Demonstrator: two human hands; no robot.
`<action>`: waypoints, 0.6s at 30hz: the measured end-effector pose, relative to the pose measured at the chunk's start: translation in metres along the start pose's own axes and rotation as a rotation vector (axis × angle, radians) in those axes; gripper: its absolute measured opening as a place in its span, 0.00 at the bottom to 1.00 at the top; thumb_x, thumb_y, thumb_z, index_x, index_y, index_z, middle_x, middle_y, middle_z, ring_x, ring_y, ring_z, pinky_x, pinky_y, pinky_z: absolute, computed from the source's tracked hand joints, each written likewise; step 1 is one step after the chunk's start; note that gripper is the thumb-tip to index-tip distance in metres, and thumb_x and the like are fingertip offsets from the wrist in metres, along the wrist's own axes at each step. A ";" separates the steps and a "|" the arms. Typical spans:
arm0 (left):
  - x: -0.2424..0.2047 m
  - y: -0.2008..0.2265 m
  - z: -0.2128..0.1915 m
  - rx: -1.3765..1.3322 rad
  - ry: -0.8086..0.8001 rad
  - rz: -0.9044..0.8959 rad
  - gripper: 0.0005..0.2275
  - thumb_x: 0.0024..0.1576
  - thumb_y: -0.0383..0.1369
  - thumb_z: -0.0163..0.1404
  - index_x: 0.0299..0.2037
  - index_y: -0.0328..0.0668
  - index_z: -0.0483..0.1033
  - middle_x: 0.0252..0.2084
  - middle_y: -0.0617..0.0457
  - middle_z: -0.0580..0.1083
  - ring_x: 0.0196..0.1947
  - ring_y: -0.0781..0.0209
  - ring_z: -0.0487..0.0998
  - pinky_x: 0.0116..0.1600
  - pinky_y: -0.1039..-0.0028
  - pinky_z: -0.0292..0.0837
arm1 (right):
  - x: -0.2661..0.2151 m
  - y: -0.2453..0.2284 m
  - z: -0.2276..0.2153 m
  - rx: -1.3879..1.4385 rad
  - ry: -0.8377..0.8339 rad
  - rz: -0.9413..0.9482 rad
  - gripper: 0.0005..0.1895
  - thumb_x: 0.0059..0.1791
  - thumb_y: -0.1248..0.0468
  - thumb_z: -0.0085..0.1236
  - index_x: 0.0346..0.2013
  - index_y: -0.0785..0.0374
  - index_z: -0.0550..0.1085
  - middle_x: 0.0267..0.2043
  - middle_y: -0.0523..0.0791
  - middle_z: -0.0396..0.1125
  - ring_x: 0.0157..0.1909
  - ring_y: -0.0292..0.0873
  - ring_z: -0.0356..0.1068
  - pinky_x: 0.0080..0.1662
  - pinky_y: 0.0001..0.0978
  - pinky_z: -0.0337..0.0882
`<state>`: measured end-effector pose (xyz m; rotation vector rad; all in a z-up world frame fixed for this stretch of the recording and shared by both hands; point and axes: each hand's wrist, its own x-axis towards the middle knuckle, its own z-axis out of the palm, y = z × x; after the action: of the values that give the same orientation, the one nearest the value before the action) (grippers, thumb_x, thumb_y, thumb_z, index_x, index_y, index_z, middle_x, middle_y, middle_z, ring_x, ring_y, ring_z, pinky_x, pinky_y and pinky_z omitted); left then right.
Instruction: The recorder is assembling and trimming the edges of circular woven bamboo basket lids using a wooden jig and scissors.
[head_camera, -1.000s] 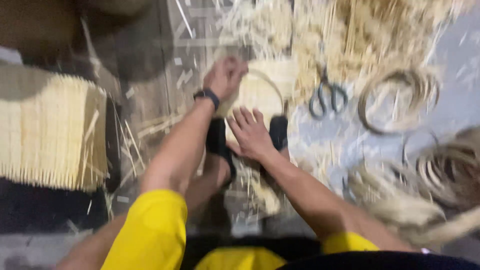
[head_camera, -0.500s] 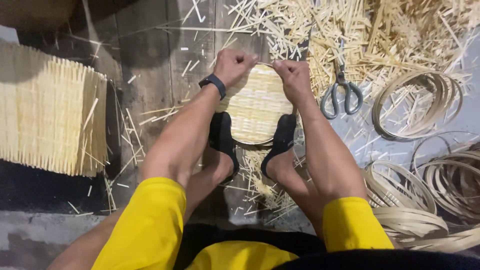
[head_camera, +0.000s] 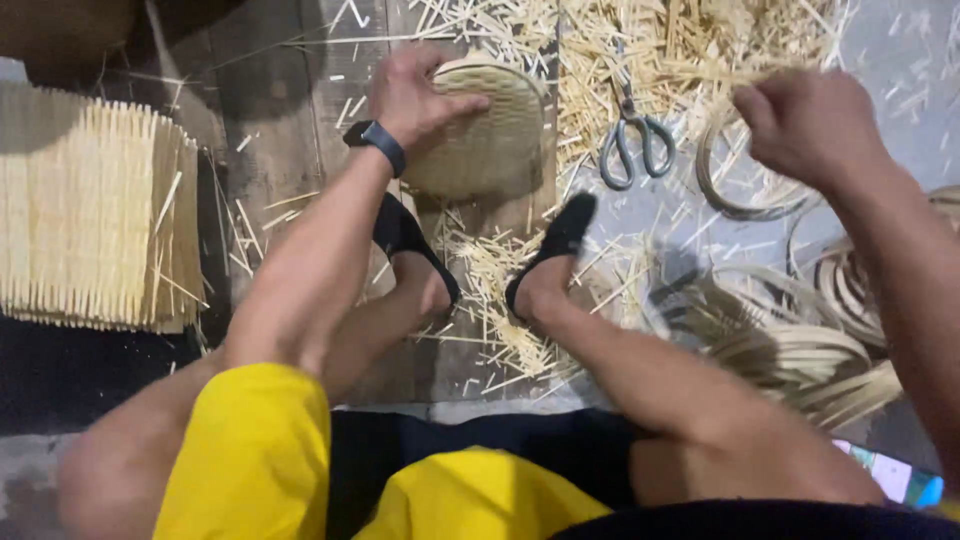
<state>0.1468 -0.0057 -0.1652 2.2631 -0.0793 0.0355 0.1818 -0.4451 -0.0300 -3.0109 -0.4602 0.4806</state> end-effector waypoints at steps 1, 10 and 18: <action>0.004 -0.004 -0.003 0.154 0.227 0.330 0.25 0.48 0.45 0.75 0.48 0.41 0.80 0.42 0.45 0.78 0.43 0.51 0.79 0.49 0.64 0.75 | -0.011 0.014 -0.006 -0.033 -0.056 0.115 0.21 0.66 0.50 0.45 0.46 0.59 0.81 0.31 0.53 0.75 0.32 0.51 0.75 0.47 0.46 0.75; -0.150 -0.011 0.061 0.543 -0.150 0.330 0.24 0.44 0.32 0.62 0.53 0.46 0.70 0.52 0.46 0.67 0.54 0.47 0.67 0.56 0.56 0.65 | 0.036 0.043 0.263 0.413 0.275 0.047 0.22 0.48 0.57 0.69 0.46 0.72 0.77 0.43 0.59 0.72 0.45 0.60 0.73 0.48 0.49 0.72; -0.053 0.074 0.080 0.128 0.309 -0.862 0.58 0.37 0.62 0.66 0.71 0.36 0.46 0.65 0.34 0.56 0.66 0.36 0.57 0.67 0.44 0.55 | 0.063 0.026 0.296 0.400 0.268 0.214 0.30 0.35 0.65 0.73 0.47 0.75 0.71 0.42 0.61 0.70 0.45 0.66 0.70 0.48 0.52 0.70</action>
<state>0.0887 -0.1118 -0.1619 2.2108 1.0750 -0.0697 0.1537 -0.4485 -0.3322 -2.6852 -0.0164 0.1487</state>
